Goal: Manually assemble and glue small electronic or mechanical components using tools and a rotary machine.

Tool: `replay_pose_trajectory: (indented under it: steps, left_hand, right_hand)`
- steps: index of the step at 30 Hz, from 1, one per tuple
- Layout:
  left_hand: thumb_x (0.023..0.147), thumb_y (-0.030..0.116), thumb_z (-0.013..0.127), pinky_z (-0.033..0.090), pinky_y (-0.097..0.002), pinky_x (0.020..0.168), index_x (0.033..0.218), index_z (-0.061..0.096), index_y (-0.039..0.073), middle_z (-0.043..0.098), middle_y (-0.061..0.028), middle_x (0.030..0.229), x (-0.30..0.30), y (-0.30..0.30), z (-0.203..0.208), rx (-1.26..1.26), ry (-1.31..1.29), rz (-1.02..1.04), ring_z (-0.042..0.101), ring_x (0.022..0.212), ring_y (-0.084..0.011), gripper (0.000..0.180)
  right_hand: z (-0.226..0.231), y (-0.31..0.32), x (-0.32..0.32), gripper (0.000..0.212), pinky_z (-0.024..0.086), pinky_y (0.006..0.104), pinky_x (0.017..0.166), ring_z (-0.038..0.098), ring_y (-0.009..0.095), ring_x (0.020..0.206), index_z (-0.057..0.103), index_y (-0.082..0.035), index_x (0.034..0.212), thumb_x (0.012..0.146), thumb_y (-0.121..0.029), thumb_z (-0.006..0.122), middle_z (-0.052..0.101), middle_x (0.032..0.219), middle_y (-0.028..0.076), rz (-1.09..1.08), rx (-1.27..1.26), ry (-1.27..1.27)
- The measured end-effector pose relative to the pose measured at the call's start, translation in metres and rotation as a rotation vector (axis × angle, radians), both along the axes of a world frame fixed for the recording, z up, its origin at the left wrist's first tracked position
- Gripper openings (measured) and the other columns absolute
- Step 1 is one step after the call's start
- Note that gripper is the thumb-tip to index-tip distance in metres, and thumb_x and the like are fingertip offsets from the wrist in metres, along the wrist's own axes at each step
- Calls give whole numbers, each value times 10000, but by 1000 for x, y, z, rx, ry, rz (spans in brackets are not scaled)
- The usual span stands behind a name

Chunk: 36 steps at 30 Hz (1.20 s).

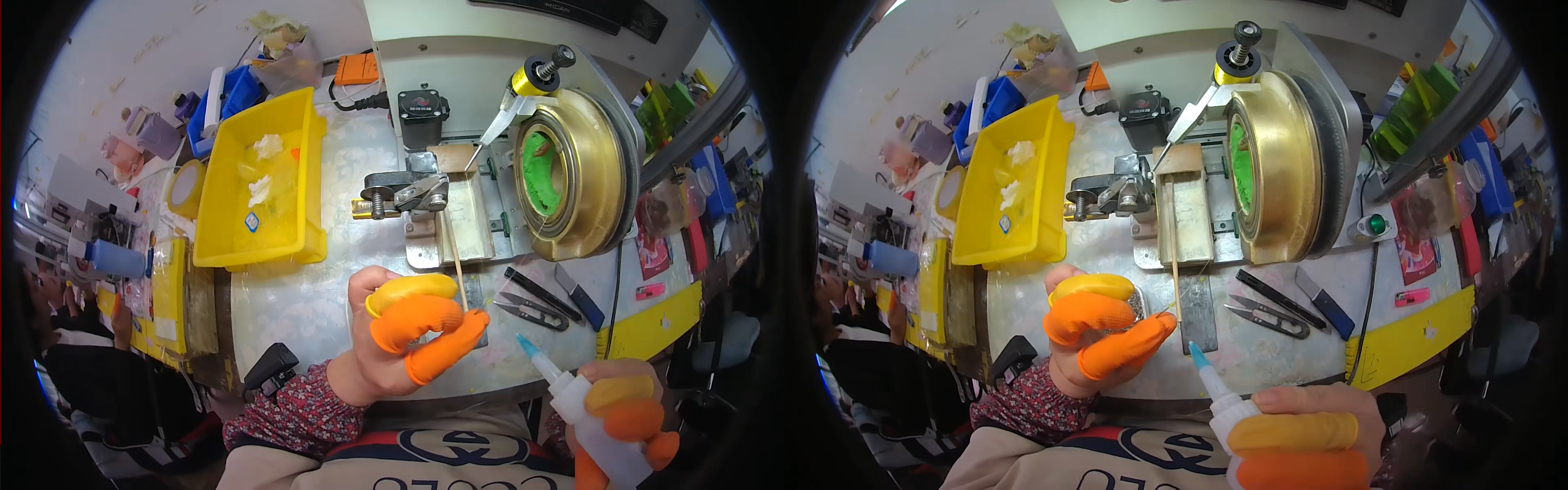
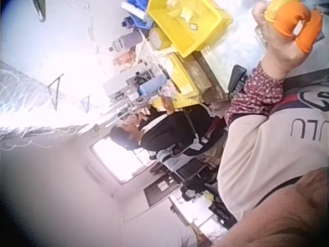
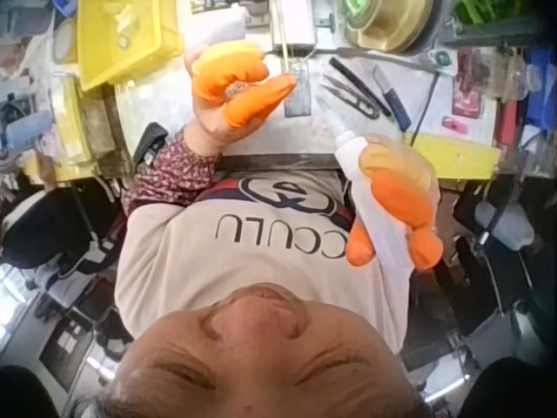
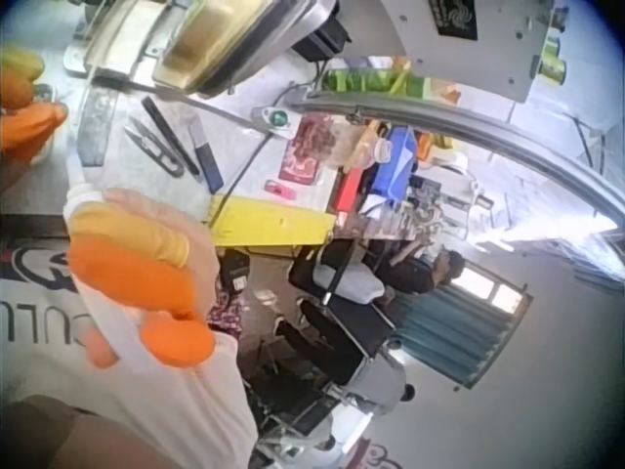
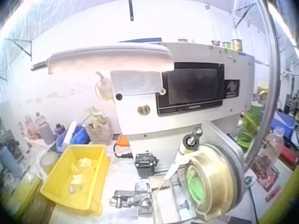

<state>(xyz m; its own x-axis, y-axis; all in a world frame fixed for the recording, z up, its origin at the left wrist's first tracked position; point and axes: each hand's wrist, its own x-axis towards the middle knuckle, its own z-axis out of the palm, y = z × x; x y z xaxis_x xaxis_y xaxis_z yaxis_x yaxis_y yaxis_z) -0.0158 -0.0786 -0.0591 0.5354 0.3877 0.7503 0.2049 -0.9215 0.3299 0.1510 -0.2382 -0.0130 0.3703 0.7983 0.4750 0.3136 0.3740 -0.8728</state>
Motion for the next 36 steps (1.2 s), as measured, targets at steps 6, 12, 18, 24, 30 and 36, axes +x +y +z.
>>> replay_pose_trajectory:
  steps: [6,12,18,24,30,36]
  left_hand:
    - [598,158,667,272,-357,752,880,668,192,556,74,838,-1,0,3,-2,46,13,513,776,-128,283]
    - [527,68,756,308,-342,664,809,659,280,493,60,726,0,-1,5,28,95,84,481,674,-154,366]
    - [525,63,755,309,-344,668,815,658,281,493,62,729,-1,-2,6,40,98,87,483,672,-151,376]
    - [525,61,756,309,-345,667,824,655,284,485,65,728,-2,-2,5,43,87,90,484,665,-149,387]
    - [527,49,754,316,-347,673,818,652,281,502,62,785,1,-1,7,23,119,77,498,692,-156,386]
    - [555,76,713,335,-413,785,841,633,235,588,27,869,7,0,-1,18,0,52,545,832,-197,337]
  right_hand:
    - [-27,30,5,694,472,302,493,502,215,550,235,-109,1261,782,-564,448,518,712,144,-175,480,-560]
    - [-32,36,5,773,469,319,456,486,221,489,155,-157,1342,772,-587,450,520,662,135,-148,516,-573]
    - [-25,38,-5,767,481,324,476,490,213,498,187,-167,1337,761,-576,485,533,688,126,-173,399,-617]
    - [-30,34,-1,745,498,332,525,516,206,523,261,-181,1303,730,-565,542,554,750,114,-108,447,-687]
    - [-29,37,12,740,491,355,650,537,224,655,260,-167,1294,726,-517,582,542,833,105,-57,491,-467]
    - [-9,32,38,662,430,427,860,517,280,954,256,-88,1264,805,-527,444,472,1127,166,15,817,-150]
